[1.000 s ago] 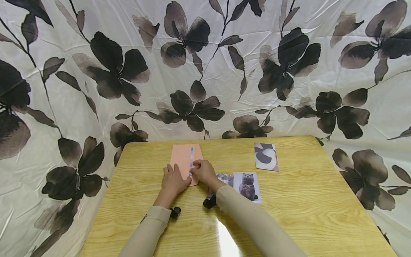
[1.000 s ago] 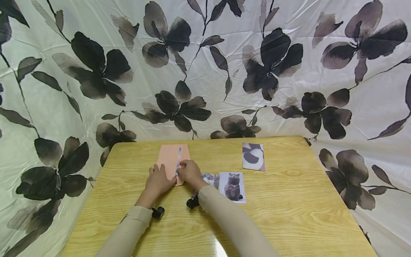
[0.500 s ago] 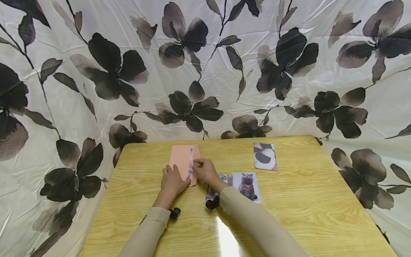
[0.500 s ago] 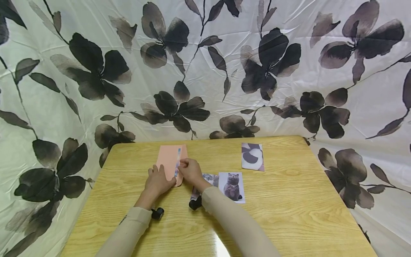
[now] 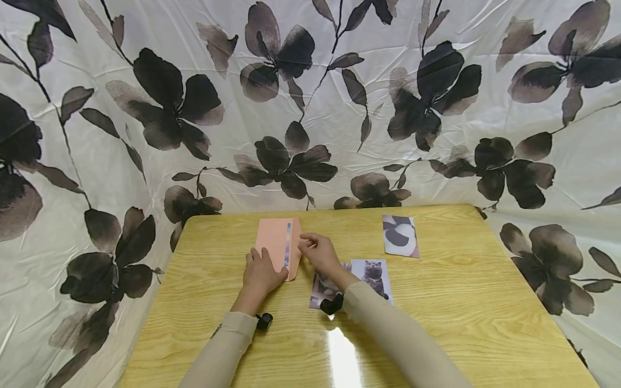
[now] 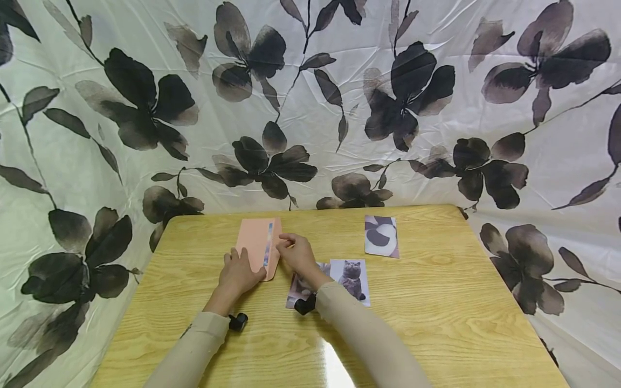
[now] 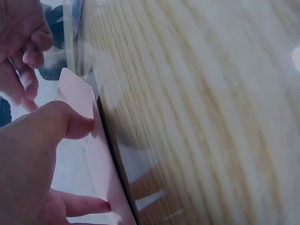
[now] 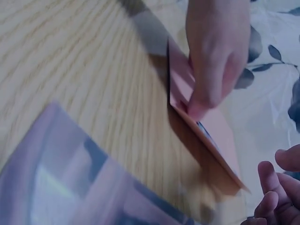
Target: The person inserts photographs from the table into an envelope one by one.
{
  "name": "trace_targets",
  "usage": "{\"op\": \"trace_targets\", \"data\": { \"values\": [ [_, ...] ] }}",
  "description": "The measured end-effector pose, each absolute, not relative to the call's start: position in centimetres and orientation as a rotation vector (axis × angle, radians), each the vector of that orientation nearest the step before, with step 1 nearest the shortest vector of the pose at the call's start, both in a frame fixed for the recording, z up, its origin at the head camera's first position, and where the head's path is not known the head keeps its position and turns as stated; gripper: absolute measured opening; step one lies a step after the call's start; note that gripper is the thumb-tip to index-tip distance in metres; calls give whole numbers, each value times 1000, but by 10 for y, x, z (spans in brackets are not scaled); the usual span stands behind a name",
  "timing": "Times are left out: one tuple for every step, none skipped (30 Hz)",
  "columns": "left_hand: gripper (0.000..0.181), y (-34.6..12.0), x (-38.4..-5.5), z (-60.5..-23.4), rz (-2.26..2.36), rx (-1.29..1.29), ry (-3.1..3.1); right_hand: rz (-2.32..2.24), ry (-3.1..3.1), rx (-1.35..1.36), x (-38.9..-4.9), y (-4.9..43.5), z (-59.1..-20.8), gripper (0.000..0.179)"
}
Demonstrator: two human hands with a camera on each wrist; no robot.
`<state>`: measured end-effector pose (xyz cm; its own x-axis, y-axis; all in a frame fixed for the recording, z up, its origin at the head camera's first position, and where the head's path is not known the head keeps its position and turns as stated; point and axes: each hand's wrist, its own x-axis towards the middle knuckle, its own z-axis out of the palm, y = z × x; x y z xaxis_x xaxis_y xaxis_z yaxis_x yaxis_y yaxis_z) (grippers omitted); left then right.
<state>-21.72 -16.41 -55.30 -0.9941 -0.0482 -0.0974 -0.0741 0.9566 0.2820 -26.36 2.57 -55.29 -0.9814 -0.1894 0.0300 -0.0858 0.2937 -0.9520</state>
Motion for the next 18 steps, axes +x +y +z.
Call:
{"op": "trace_targets", "data": {
  "values": [
    [94,-164,-217,-553,438,-94,3019,-1809,2453,-258,-264,28,-553,34],
    [94,-164,-217,-553,435,-94,3018,-1814,2454,-252,-265,31,-554,34],
    [94,-164,-217,-553,434,-93,3017,-1820,2454,-245,-265,33,-553,33],
    [94,-164,-217,-553,433,-93,3015,-1825,2457,-241,-266,36,-552,33],
    [94,-164,-217,-554,436,-94,3015,-1833,2458,-239,-266,39,-552,32],
    [94,-164,-218,-554,435,-94,3015,-1840,2461,-237,-266,42,-551,32],
    [94,-164,-218,-554,434,-94,3016,-1841,2461,-229,-266,45,-550,32],
    [94,-164,-218,-555,436,-95,3017,-1841,2459,-219,-266,48,-549,32],
    [94,-164,-218,-555,439,-95,3020,-1843,2460,-212,-267,51,-548,32],
    [94,-164,-218,-555,442,-95,3022,-1844,2462,-204,-267,55,-548,32],
    [94,-164,-218,-555,448,-94,3024,-1844,2463,-197,-267,58,-548,33],
    [94,-164,-218,-555,452,-92,3025,-1845,2466,-191,-267,61,-548,33],
    [94,-164,-218,-556,458,-90,3027,-1848,2465,-181,-267,64,-548,33],
    [94,-164,-218,-556,461,-89,3027,-1850,2464,-171,-267,67,-548,33],
    [94,-164,-218,-557,463,-88,3028,-1853,2465,-167,-267,70,-548,34],
    [94,-164,-218,-557,464,-87,3028,-1857,2463,-159,-267,73,-549,33],
    [94,-164,-218,-557,462,-87,3029,-1860,2464,-149,-267,76,-549,33],
    [94,-164,-218,-557,457,-86,3030,-1863,2467,-141,-266,79,-549,32]
  ]
}}
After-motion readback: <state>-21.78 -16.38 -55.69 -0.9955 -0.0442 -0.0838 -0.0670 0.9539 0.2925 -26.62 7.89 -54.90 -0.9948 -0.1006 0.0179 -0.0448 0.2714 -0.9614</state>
